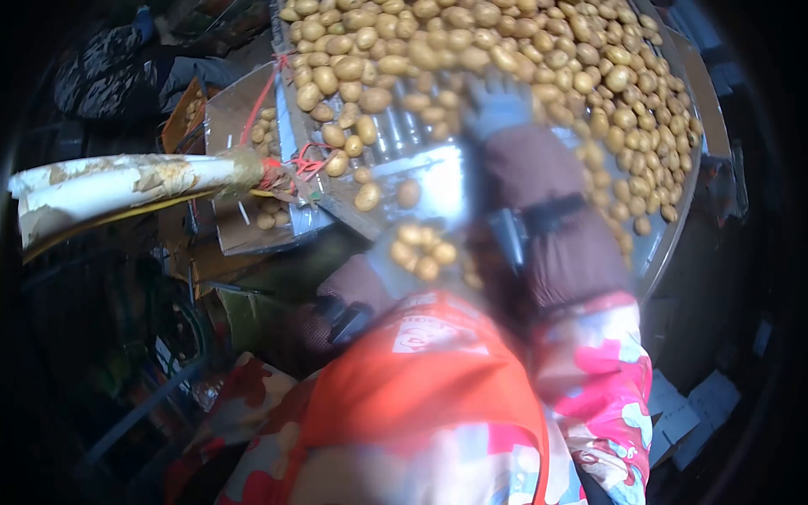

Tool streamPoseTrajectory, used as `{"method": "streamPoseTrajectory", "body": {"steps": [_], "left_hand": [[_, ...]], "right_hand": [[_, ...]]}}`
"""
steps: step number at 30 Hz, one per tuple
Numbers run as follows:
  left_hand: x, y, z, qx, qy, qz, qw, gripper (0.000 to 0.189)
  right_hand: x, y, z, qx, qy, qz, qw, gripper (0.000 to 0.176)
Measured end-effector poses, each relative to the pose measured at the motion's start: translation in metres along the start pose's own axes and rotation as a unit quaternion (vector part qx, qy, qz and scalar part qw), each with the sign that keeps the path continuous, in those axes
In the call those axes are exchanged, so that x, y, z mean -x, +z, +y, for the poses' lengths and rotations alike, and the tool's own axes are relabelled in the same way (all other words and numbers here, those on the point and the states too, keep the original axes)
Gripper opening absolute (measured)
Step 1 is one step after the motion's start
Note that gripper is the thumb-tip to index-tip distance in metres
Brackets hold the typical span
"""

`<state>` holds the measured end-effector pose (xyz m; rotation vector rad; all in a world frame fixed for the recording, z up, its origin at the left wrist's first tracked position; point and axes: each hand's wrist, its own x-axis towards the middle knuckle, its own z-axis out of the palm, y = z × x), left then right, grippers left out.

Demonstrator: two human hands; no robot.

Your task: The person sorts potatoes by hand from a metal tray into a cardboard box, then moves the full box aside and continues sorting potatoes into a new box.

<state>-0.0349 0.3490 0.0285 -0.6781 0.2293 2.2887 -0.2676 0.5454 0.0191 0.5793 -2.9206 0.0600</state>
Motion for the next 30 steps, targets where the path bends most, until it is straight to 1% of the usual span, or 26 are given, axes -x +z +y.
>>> {"method": "streamPoseTrajectory", "body": {"steps": [2, 3, 5, 6, 7, 8, 10, 13, 14, 15, 16, 17, 18, 20, 22, 25, 26, 28, 30], "left_hand": [[0.01, -0.024, -0.007, 0.0, 0.094, 0.044, 0.995, 0.024], [0.014, -0.033, -0.005, 0.015, 0.109, 0.048, 0.993, 0.024], [0.021, -0.039, 0.005, 0.033, 0.12, 0.053, 0.991, 0.024], [0.023, -0.039, 0.011, 0.038, 0.12, 0.053, 0.991, 0.023], [0.024, -0.039, 0.018, 0.044, 0.122, 0.051, 0.99, 0.023], [0.026, -0.04, 0.022, 0.048, 0.12, 0.052, 0.99, 0.023], [0.028, -0.039, 0.031, 0.052, 0.117, 0.052, 0.99, 0.023], [0.03, -0.038, 0.036, 0.052, 0.1, 0.052, 0.992, 0.023], [0.029, -0.037, 0.038, 0.05, 0.092, 0.05, 0.993, 0.023], [0.029, -0.036, 0.038, 0.049, 0.082, 0.048, 0.994, 0.023], [0.03, -0.036, 0.037, 0.048, 0.073, 0.048, 0.995, 0.022], [0.03, -0.036, 0.037, 0.049, 0.064, 0.049, 0.996, 0.022], [0.031, -0.036, 0.037, 0.047, 0.056, 0.05, 0.996, 0.022], [0.033, -0.038, 0.037, 0.047, 0.038, 0.054, 0.997, 0.022], [0.036, -0.039, 0.04, 0.051, 0.024, 0.058, 0.997, 0.022], [0.053, -0.03, 0.034, 0.068, -0.002, 0.027, 0.997, 0.025], [0.054, -0.028, 0.036, 0.058, -0.003, 0.023, 0.998, 0.026], [0.054, -0.023, 0.04, 0.033, 0.001, 0.025, 0.999, 0.028], [0.048, -0.012, 0.043, 0.008, 0.014, 0.029, 0.999, 0.03]], "right_hand": [[0.009, 0.013, -0.011, 0.061, -0.014, 0.034, 0.997, 0.065], [0.022, 0.014, -0.012, 0.028, -0.018, 0.032, 0.999, 0.065], [0.066, 0.004, -0.006, -0.032, -0.025, 0.024, 0.999, 0.064], [0.089, -0.011, -0.004, 0.022, -0.059, 0.023, 0.998, 0.065], [0.113, -0.007, 0.01, -0.069, -0.087, -0.003, 0.994, 0.065], [0.132, -0.032, 0.011, -0.091, -0.067, -0.063, 0.992, 0.062], [0.159, -0.053, 0.019, -0.089, -0.049, -0.087, 0.991, 0.052], [0.134, -0.079, 0.007, -0.15, 0.017, -0.101, 0.983, 0.042], [0.117, -0.081, -0.008, -0.135, -0.017, -0.004, 0.991, 0.035], [0.099, -0.067, -0.022, -0.206, -0.005, 0.021, 0.978, 0.036], [0.079, -0.047, -0.039, -0.26, 0.015, -0.023, 0.965, 0.04], [0.058, -0.039, -0.062, -0.227, 0.042, -0.072, 0.97, 0.041], [0.041, -0.026, -0.078, -0.214, 0.02, -0.083, 0.973, 0.039], [0.018, 0.011, -0.095, -0.12, 0.027, -0.118, 0.985, 0.035], [-0.002, 0.014, -0.102, -0.086, 0.037, -0.15, 0.984, 0.033], [-0.001, -0.008, -0.081, -0.169, -0.026, -0.202, 0.964, 0.028], [-0.003, -0.017, -0.069, -0.187, -0.003, -0.133, 0.973, 0.026], [0.01, -0.034, -0.039, -0.224, 0.034, -0.005, 0.974, 0.023], [0.009, -0.032, 0.018, -0.103, 0.119, -0.101, 0.982, 0.024]]}}
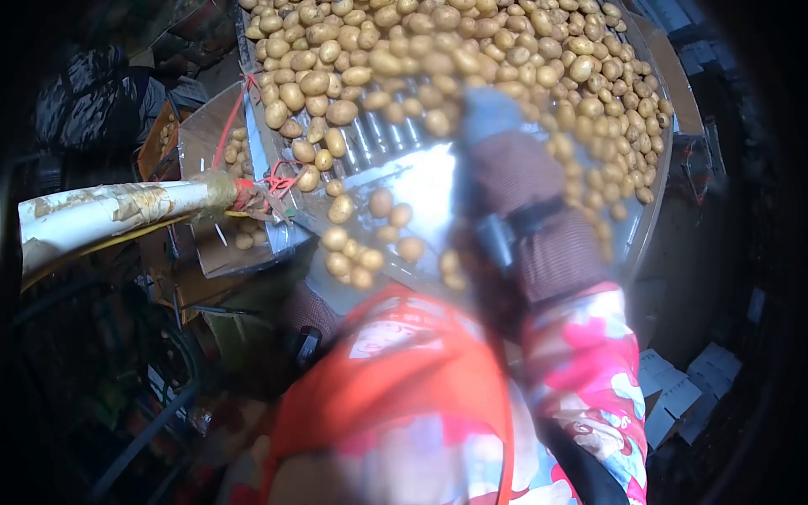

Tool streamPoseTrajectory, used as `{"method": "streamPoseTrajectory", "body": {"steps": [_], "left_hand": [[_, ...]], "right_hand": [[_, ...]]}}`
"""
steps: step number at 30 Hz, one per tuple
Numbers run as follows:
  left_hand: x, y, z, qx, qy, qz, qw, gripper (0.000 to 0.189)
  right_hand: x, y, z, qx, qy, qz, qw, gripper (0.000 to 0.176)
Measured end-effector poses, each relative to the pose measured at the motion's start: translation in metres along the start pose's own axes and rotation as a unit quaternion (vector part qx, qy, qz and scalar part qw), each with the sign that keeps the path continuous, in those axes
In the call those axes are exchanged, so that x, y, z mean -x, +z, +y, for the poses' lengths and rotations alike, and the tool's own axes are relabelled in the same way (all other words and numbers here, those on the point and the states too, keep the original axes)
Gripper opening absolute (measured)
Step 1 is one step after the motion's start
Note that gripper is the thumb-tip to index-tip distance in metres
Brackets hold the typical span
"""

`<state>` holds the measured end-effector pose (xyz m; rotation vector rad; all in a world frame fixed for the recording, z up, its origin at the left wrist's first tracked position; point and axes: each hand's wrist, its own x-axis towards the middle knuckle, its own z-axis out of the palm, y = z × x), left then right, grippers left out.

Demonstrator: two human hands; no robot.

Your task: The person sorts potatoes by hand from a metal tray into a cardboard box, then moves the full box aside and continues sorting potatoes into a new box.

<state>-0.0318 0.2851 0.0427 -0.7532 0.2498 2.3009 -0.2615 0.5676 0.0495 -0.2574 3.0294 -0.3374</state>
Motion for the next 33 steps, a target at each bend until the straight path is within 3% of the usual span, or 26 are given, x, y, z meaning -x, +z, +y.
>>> {"method": "streamPoseTrajectory", "body": {"steps": [3, 6, 8, 10, 11, 12, 14, 17, 20, 21, 22, 25, 27, 30, 31, 33], "left_hand": [[-0.027, 0.038, 0.006, -0.037, 0.054, 0.02, 0.998, 0.033], [-0.069, 0.063, 0.015, -0.014, 0.104, 0.039, 0.994, 0.036], [-0.093, 0.06, 0.021, -0.007, 0.132, 0.056, 0.99, 0.038], [-0.099, 0.055, 0.023, -0.011, 0.145, 0.065, 0.987, 0.04], [-0.095, 0.053, 0.021, -0.01, 0.147, 0.067, 0.987, 0.041], [-0.086, 0.049, 0.018, -0.008, 0.145, 0.072, 0.987, 0.042], [-0.066, 0.041, 0.013, -0.002, 0.136, 0.076, 0.988, 0.044], [-0.031, 0.023, 0.005, 0.024, 0.126, 0.09, 0.988, 0.047], [0.001, 0.006, -0.002, 0.059, 0.133, 0.098, 0.984, 0.05], [0.011, 0.002, -0.006, 0.071, 0.137, 0.104, 0.983, 0.051], [0.019, 0.0, -0.01, 0.081, 0.138, 0.109, 0.981, 0.052], [0.036, -0.005, -0.026, 0.101, 0.137, 0.104, 0.98, 0.055], [0.043, -0.036, -0.039, 0.083, 0.13, 0.033, 0.988, 0.065], [0.065, -0.067, -0.06, 0.183, 0.123, -0.059, 0.974, 0.056], [0.073, -0.072, -0.064, 0.212, 0.133, -0.025, 0.968, 0.055], [0.083, -0.077, -0.065, 0.272, 0.161, -0.047, 0.948, 0.054]], "right_hand": [[0.034, -0.01, 0.036, 0.021, -0.048, 0.0, 0.999, 0.023], [0.085, -0.009, 0.057, -0.035, -0.019, -0.085, 0.996, 0.026], [0.09, 0.009, 0.081, -0.204, 0.07, -0.146, 0.966, 0.034], [0.079, 0.018, 0.103, -0.512, 0.118, -0.16, 0.836, 0.037], [0.074, -0.028, 0.055, -0.68, 0.17, -0.158, 0.695, 0.038], [0.062, -0.047, 0.036, -0.684, 0.167, -0.161, 0.692, 0.035], [0.017, -0.012, 0.049, -0.589, 0.151, -0.128, 0.784, 0.029], [-0.027, 0.017, 0.02, -0.298, 0.123, -0.132, 0.937, 0.022], [-0.011, 0.039, -0.034, -0.3, -0.105, -0.02, 0.948, 0.023], [0.004, 0.035, -0.056, -0.281, -0.116, -0.081, 0.949, 0.031], [0.016, 0.023, -0.083, -0.286, -0.19, -0.095, 0.934, 0.035], [0.024, 0.03, -0.152, -0.225, -0.202, -0.138, 0.943, 0.047], [0.016, 0.023, -0.191, -0.163, -0.2, -0.206, 0.944, 0.054], [0.009, 0.069, -0.205, -0.122, -0.248, -0.159, 0.948, 0.061], [-0.004, 0.088, -0.2, -0.158, -0.249, -0.187, 0.937, 0.059], [-0.007, 0.117, -0.193, -0.244, -0.182, -0.157, 0.939, 0.055]]}}
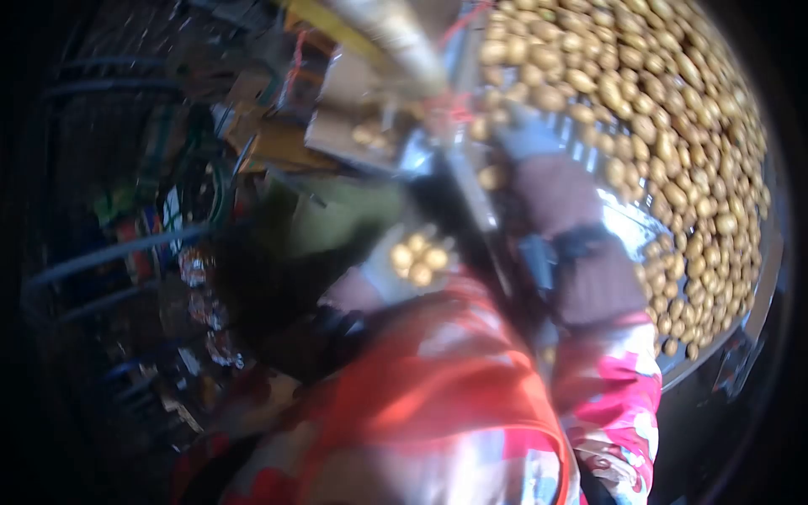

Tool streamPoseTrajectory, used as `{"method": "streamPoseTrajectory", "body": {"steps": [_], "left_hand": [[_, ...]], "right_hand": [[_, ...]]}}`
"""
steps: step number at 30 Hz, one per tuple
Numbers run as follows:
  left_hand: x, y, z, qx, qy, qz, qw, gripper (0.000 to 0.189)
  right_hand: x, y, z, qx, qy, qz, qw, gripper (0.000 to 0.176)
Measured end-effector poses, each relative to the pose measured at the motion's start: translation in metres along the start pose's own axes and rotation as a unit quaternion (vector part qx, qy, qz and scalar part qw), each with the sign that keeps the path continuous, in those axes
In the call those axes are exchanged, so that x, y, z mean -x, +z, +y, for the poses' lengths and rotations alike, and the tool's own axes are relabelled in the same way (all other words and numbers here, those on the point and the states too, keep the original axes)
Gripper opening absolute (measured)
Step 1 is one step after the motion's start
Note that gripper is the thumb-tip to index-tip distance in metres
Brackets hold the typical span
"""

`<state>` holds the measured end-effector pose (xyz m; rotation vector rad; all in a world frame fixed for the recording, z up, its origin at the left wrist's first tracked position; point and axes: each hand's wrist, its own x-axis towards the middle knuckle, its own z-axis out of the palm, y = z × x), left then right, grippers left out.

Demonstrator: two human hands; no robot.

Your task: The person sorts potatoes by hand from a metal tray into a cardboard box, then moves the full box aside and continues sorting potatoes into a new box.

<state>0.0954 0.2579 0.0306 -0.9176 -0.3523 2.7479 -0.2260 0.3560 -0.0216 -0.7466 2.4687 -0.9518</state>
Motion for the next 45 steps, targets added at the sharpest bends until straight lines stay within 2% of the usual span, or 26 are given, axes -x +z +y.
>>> {"method": "streamPoseTrajectory", "body": {"steps": [3, 6, 9, 11, 12, 13, 14, 15, 16, 17, 18, 20, 21, 23, 24, 25, 28, 29, 31, 32, 35, 37, 39, 43, 44, 45], "left_hand": [[0.022, 0.003, 0.009, 0.004, 0.062, -0.023, 0.998, 0.052], [0.055, -0.005, 0.04, 0.022, 0.142, -0.106, 0.984, 0.051], [0.103, -0.018, 0.072, 0.056, 0.222, -0.187, 0.955, 0.048], [0.15, -0.032, 0.098, 0.053, 0.311, -0.113, 0.942, 0.041], [0.173, -0.044, 0.112, 0.064, 0.352, -0.081, 0.93, 0.04], [0.194, -0.057, 0.128, 0.073, 0.392, -0.048, 0.916, 0.039], [0.21, -0.067, 0.149, 0.07, 0.44, -0.004, 0.895, 0.045], [0.226, -0.076, 0.173, 0.067, 0.483, 0.04, 0.872, 0.052], [0.239, -0.088, 0.202, 0.068, 0.497, 0.061, 0.863, 0.051], [0.246, -0.097, 0.234, 0.112, 0.521, 0.143, 0.834, 0.053], [0.259, -0.111, 0.256, 0.087, 0.509, 0.206, 0.831, 0.058], [0.282, -0.145, 0.289, 0.051, 0.495, 0.289, 0.818, 0.061], [0.287, -0.144, 0.283, 0.036, 0.501, 0.276, 0.819, 0.057], [0.272, -0.126, 0.265, -0.025, 0.454, 0.251, 0.855, 0.051], [0.26, -0.122, 0.252, -0.159, 0.391, 0.239, 0.875, 0.055], [0.238, -0.09, 0.228, -0.214, 0.342, 0.291, 0.867, 0.05], [0.181, -0.046, 0.192, -0.327, 0.098, 0.156, 0.927, 0.051], [0.161, -0.036, 0.184, -0.364, 0.017, 0.112, 0.925, 0.051], [0.129, 0.033, 0.13, -0.487, -0.035, 0.077, 0.869, 0.048], [0.112, 0.062, 0.103, -0.545, -0.057, 0.057, 0.835, 0.047], [0.059, 0.102, 0.055, -0.649, -0.136, -0.027, 0.748, 0.047], [-0.005, 0.08, 0.057, -0.726, -0.16, -0.091, 0.663, 0.044], [-0.024, 0.102, 0.004, -0.787, -0.18, -0.127, 0.576, 0.043], [-0.059, 0.108, -0.064, -0.773, -0.224, -0.024, 0.592, 0.038], [-0.073, 0.114, -0.09, -0.731, -0.201, 0.13, 0.638, 0.036], [-0.084, 0.114, -0.103, -0.756, -0.174, 0.125, 0.619, 0.035]], "right_hand": [[0.045, -0.025, -0.02, -0.2, 0.029, -0.026, 0.979, 0.044], [0.114, -0.04, -0.041, -0.384, 0.09, -0.171, 0.903, 0.04], [0.149, -0.016, -0.069, -0.428, 0.18, -0.3, 0.834, 0.046], [0.159, 0.012, -0.121, -0.373, 0.23, -0.357, 0.825, 0.054], [0.155, 0.032, -0.148, -0.422, 0.197, -0.418, 0.78, 0.059], [0.156, 0.044, -0.203, -0.387, 0.212, -0.412, 0.797, 0.054], [0.142, 0.061, -0.24, -0.387, 0.165, -0.499, 0.758, 0.049], [0.13, 0.091, -0.274, -0.379, 0.174, -0.534, 0.735, 0.045], [0.119, 0.129, -0.294, -0.399, 0.093, -0.535, 0.739, 0.043], [0.118, 0.171, -0.318, -0.51, 0.094, -0.544, 0.659, 0.041], [0.116, 0.208, -0.33, -0.523, 0.085, -0.519, 0.671, 0.038], [0.109, 0.252, -0.325, -0.366, 0.013, -0.406, 0.837, 0.037], [0.105, 0.254, -0.309, -0.273, -0.043, -0.327, 0.904, 0.037], [0.12, 0.213, -0.277, -0.139, -0.118, -0.16, 0.97, 0.042], [0.138, 0.174, -0.259, -0.073, -0.155, -0.068, 0.983, 0.042], [0.153, 0.141, -0.243, 0.003, -0.186, 0.018, 0.982, 0.042], [0.185, 0.063, -0.157, 0.031, -0.154, 0.119, 0.98, 0.052], [0.216, 0.045, -0.14, 0.13, -0.041, 0.132, 0.982, 0.054], [0.257, 0.021, -0.11, 0.174, 0.113, 0.158, 0.965, 0.056], [0.276, 0.015, -0.097, 0.203, 0.215, 0.112, 0.949, 0.059], [0.344, 0.011, -0.062, 0.155, 0.112, 0.261, 0.946, 0.062], [0.35, 0.036, -0.031, 0.17, 0.207, 0.227, 0.936, 0.065], [0.406, 0.047, 0.022, 0.234, 0.215, 0.274, 0.908, 0.066], [0.465, 0.03, 0.041, 0.207, 0.286, 0.313, 0.882, 0.066], [0.468, 0.028, 0.042, 0.211, 0.278, 0.343, 0.872, 0.066], [0.47, 0.022, 0.047, 0.217, 0.272, 0.375, 0.859, 0.066]]}}
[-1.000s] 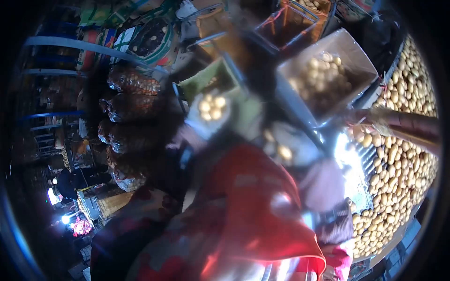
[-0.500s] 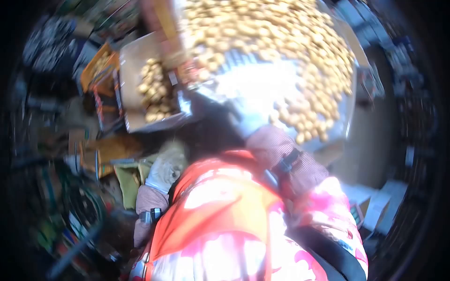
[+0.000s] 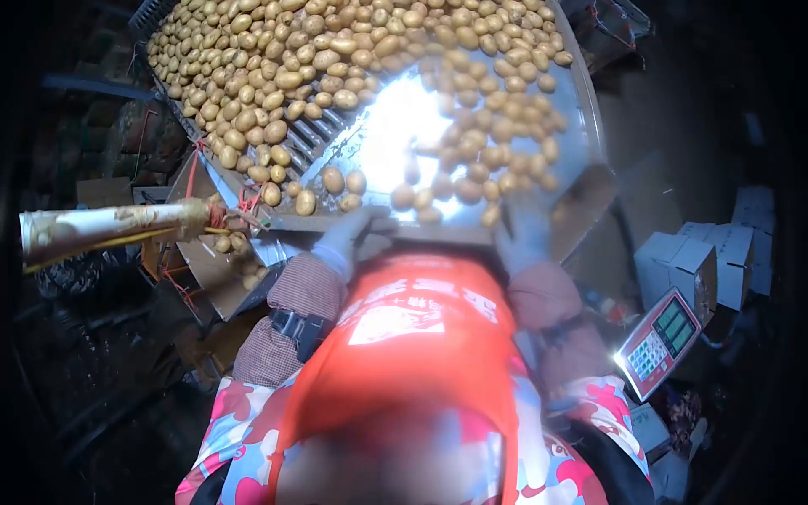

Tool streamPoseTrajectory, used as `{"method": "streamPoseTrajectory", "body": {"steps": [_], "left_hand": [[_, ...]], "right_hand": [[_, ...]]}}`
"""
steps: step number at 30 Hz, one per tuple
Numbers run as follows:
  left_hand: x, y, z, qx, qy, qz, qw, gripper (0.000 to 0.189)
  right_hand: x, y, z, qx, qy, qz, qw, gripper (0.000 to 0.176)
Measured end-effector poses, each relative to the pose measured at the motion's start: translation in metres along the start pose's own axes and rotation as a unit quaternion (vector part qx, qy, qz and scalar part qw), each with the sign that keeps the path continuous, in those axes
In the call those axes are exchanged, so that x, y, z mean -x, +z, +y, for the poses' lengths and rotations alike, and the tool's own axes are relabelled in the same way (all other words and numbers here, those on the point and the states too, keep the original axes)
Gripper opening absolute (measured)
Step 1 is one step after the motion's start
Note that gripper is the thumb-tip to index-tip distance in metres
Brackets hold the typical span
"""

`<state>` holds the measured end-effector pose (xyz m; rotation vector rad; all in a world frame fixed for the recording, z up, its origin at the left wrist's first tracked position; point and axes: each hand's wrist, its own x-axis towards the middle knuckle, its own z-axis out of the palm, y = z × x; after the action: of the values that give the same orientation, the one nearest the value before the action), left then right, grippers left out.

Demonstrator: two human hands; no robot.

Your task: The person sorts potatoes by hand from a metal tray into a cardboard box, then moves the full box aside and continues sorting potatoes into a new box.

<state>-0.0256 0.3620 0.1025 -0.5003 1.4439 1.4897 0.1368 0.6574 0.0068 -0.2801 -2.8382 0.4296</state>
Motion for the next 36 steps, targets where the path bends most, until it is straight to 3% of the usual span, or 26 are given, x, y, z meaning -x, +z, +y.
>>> {"method": "streamPoseTrajectory", "body": {"steps": [3, 4, 6, 7, 8, 10, 13, 16, 17, 19, 21, 23, 25, 28, 29, 30, 32, 34, 36], "left_hand": [[-0.038, 0.017, -0.008, -0.055, 0.081, 0.035, 0.995, 0.029], [-0.052, 0.019, -0.014, -0.175, 0.198, 0.07, 0.962, 0.028], [-0.08, 0.03, -0.014, -0.399, 0.413, 0.126, 0.809, 0.028], [-0.079, 0.04, 0.006, -0.53, 0.384, 0.107, 0.748, 0.033], [-0.085, 0.049, 0.012, -0.553, 0.351, 0.123, 0.746, 0.034], [-0.099, 0.067, 0.018, -0.596, 0.283, 0.153, 0.735, 0.038], [-0.113, 0.071, 0.027, -0.598, 0.289, 0.203, 0.72, 0.044], [-0.119, 0.066, 0.045, -0.563, 0.3, 0.187, 0.747, 0.047], [-0.12, 0.062, 0.046, -0.558, 0.312, 0.183, 0.747, 0.049], [-0.128, 0.051, 0.043, -0.547, 0.337, 0.176, 0.746, 0.052], [-0.14, 0.031, 0.026, -0.515, 0.357, 0.157, 0.764, 0.058], [-0.133, 0.023, 0.025, -0.45, 0.346, 0.152, 0.809, 0.06], [-0.101, 0.02, 0.025, -0.35, 0.305, 0.151, 0.873, 0.058], [-0.076, -0.008, 0.006, -0.178, 0.265, 0.151, 0.936, 0.054], [-0.048, -0.025, 0.003, -0.003, 0.215, 0.094, 0.972, 0.053], [-0.011, -0.05, -0.003, 0.173, 0.162, 0.031, 0.971, 0.053], [0.024, -0.129, -0.069, 0.295, 0.116, 0.105, 0.943, 0.054], [0.049, -0.226, -0.119, 0.345, 0.177, 0.035, 0.921, 0.055], [0.079, -0.247, -0.089, 0.359, 0.189, 0.274, 0.872, 0.047]], "right_hand": [[-0.043, 0.019, -0.002, -0.017, -0.003, -0.075, 0.997, 0.071], [-0.061, 0.018, -0.009, -0.005, 0.012, -0.09, 0.996, 0.072], [-0.108, 0.013, -0.012, 0.023, 0.038, -0.112, 0.993, 0.073], [-0.126, 0.032, 0.007, 0.003, 0.001, -0.052, 0.999, 0.074], [-0.14, 0.053, 0.024, -0.019, -0.034, 0.005, 0.999, 0.074], [-0.187, 0.029, 0.035, 0.036, -0.06, -0.081, 0.994, 0.073], [-0.22, 0.029, 0.063, 0.158, -0.041, -0.025, 0.986, 0.075], [-0.234, 0.02, 0.088, 0.22, 0.082, -0.071, 0.969, 0.072], [-0.229, 0.014, 0.085, 0.229, 0.073, -0.049, 0.969, 0.066], [-0.196, 0.006, 0.05, 0.171, -0.044, 0.106, 0.979, 0.052], [-0.162, -0.017, -0.005, -0.026, -0.144, -0.01, 0.989, 0.042], [-0.138, -0.007, -0.041, -0.014, -0.192, -0.132, 0.972, 0.052], [-0.129, 0.036, -0.047, 0.014, -0.179, -0.118, 0.977, 0.054], [-0.139, 0.047, -0.052, 0.006, -0.147, -0.097, 0.984, 0.053], [-0.141, 0.047, -0.054, 0.011, -0.146, -0.096, 0.985, 0.053], [-0.142, 0.047, -0.054, 0.015, -0.146, -0.094, 0.985, 0.052], [-0.142, 0.058, -0.047, -0.008, -0.151, -0.093, 0.984, 0.051], [-0.143, 0.061, -0.043, -0.037, -0.161, -0.094, 0.982, 0.052], [-0.141, 0.056, -0.047, -0.017, -0.145, -0.106, 0.984, 0.054]]}}
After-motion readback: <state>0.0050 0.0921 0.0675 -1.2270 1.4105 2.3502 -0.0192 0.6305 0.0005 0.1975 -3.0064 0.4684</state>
